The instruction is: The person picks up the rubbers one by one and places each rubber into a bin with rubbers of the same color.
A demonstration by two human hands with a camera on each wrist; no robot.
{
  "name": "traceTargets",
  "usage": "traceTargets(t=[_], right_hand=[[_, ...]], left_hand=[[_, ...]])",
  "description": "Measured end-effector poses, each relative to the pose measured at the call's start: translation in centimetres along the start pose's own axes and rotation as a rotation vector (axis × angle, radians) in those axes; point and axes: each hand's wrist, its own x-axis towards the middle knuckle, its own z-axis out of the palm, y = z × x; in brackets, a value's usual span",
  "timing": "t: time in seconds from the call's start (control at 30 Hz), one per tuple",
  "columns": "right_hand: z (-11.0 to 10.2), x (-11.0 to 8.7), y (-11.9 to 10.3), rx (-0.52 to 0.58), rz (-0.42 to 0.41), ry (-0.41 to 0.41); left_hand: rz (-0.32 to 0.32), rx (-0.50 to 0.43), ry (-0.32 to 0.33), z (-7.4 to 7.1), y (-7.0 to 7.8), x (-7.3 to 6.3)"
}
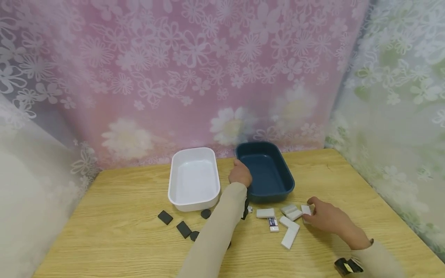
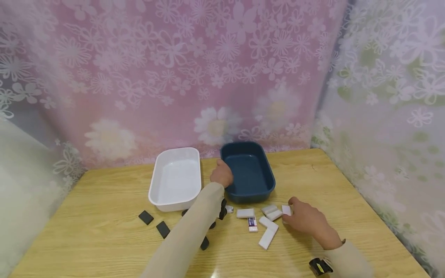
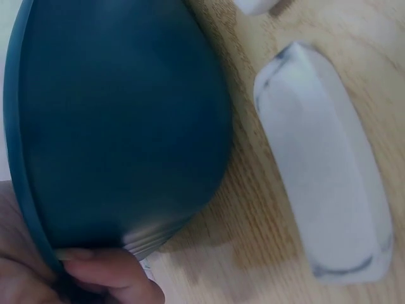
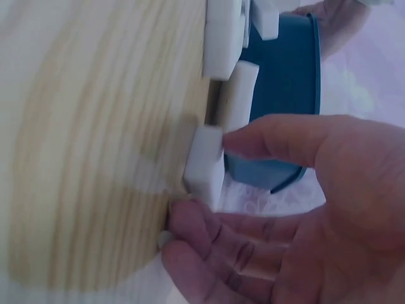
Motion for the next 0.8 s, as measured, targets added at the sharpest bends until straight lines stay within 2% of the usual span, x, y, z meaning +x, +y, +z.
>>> traceTargets(t=[0.17, 0.37, 0.57, 0.8], right_hand=[[0.0, 0.2, -1.0, -0.043, 0.069, 0.009], [0.2, 0.2, -1.4, -0.086, 0.088, 0.016], [0.4, 0.2, -1.0, -0.078, 0.051, 0.05], [-0.1, 0.3, -0.3, 0.027, 0.005, 0.038]], left_hand=[[0.001, 0.01, 0.003, 0.2, -0.2, 0.2], [-0.011, 0.033, 0.011, 0.3, -0.1, 0.4], [-0.021, 0.057, 0.006, 0.3, 0.1, 0.3], [-0.036, 0.073, 0.006, 0.4, 0.1, 0.7]])
